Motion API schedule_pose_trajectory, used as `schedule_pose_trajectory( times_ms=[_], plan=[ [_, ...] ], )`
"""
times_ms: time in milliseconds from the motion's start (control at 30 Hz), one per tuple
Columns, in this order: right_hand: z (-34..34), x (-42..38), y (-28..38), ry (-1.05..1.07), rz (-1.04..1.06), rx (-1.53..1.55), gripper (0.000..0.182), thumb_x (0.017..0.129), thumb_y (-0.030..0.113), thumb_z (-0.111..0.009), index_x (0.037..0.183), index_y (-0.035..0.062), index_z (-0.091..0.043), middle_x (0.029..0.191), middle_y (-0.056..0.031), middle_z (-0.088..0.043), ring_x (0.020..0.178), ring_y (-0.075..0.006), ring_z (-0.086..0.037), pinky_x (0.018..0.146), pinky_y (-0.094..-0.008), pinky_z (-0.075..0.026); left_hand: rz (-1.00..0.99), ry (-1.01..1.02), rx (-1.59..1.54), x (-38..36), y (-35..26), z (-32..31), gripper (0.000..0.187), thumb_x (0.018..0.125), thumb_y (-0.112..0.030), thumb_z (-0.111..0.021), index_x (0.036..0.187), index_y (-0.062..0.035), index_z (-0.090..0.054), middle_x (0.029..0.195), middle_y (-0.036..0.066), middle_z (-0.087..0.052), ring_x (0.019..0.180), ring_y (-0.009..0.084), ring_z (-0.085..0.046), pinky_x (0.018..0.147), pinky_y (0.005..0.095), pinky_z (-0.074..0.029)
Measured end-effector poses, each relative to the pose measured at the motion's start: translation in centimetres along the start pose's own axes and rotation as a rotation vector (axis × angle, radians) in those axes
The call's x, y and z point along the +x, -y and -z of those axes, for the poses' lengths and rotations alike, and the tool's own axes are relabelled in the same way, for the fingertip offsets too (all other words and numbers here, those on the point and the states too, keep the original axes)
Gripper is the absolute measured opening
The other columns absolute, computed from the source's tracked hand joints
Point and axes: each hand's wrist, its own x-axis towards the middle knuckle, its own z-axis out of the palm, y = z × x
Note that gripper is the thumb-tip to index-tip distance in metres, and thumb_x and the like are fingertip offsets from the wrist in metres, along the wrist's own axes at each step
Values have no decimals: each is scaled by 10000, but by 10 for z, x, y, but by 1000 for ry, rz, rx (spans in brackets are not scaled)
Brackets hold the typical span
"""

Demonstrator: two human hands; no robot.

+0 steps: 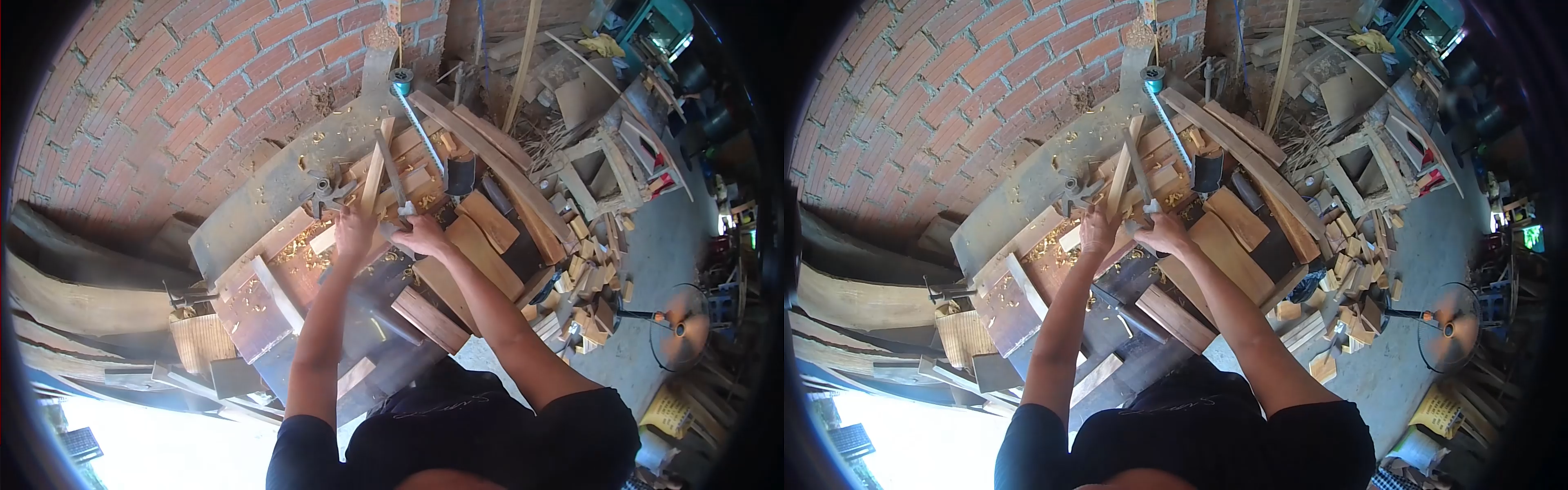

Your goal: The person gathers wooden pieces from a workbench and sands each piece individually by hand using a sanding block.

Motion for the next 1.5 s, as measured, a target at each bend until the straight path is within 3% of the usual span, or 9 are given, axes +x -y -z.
schedule_pose_trajectory(
  times_ms=[67, 267, 333, 400, 600, 733, 867, 1067, 1500],
  plan=[
    [-1, -4, -11, -58, 96, 172, 599, 752, 410, -675, 1130, -52, -621, 1032, -245, -670, 955, -314, -658, 856, -384, -502, 167, 325, -431, 5, 17, 7, 488, 833, -378, -708, 1137, -9, -610, 908, 117, -640, 831, 240, -617, 718, 353, -496],
    [5, -7, -30, -73, 162, 385, 499, 817, 318, -694, 1153, -43, -622, 1016, -153, -693, 909, -210, -663, 804, -323, -503, 500, 500, -1359, -53, 27, 58, 413, 885, -372, -681, 1092, -16, -639, 823, -4, -613, 707, 74, -531, 612, 231, -424],
    [-8, 7, -49, -258, 336, 62, 427, 822, 311, -694, 1069, -33, -642, 956, -139, -684, 851, -177, -646, 762, -316, -501, 552, 484, -1259, -95, 40, 74, 401, 888, -306, -684, 1131, 6, -618, 782, -14, -579, 691, 72, -513, 649, 247, -440],
    [6, -23, -15, -209, 281, 293, 410, 812, 330, -692, 1026, -16, -637, 961, -186, -642, 884, -317, -620, 820, -396, -486, 495, 338, -1350, -142, 37, 110, 394, 875, -284, -706, 1143, -15, -602, 858, 0, -598, 753, 75, -524, 699, 249, -439],
    [-53, -86, 14, -211, 406, 379, 335, 832, 257, -709, 998, -13, -600, 881, -145, -642, 839, -246, -633, 760, -366, -487, 786, -144, -863, -271, 80, 165, 346, 808, -124, -729, 1092, -4, -572, 895, 71, -655, 625, 126, -643, 550, 255, -500],
    [-109, -128, 55, -33, 428, 450, 319, 838, 249, -704, 958, -21, -584, 880, -136, -645, 823, -213, -631, 741, -364, -487, 802, -267, -544, -313, 116, 151, 411, 762, -216, -770, 1070, -18, -583, 922, 101, -665, 676, 205, -668, 617, 338, -525],
    [-161, -132, 73, 111, 416, 484, 422, 842, 302, -690, 1083, -23, -569, 910, -166, -665, 853, -209, -643, 754, -366, -492, 756, -248, -402, -315, 133, 126, 405, 728, -231, -737, 1049, -31, -592, 925, 139, -643, 908, 335, -623, 800, 429, -484],
    [-208, -121, 81, 214, 368, 574, 461, 851, 364, -675, 1113, -3, -580, 1008, -122, -658, 937, -180, -615, 810, -332, -483, 783, -256, -377, -306, 145, 101, 510, 690, -321, -809, 1044, -22, -595, 893, 144, -658, 825, 298, -654, 759, 402, -509],
    [-221, -125, 97, 406, 235, 834, 481, 883, 316, -645, 1238, 10, -537, 1126, -72, -602, 1036, -150, -547, 911, -304, -422, 753, 159, -606, -295, 170, 118, 444, 721, -338, -777, 1041, -41, -696, 944, 142, -716, 890, 258, -696, 797, 369, -529]
  ],
)
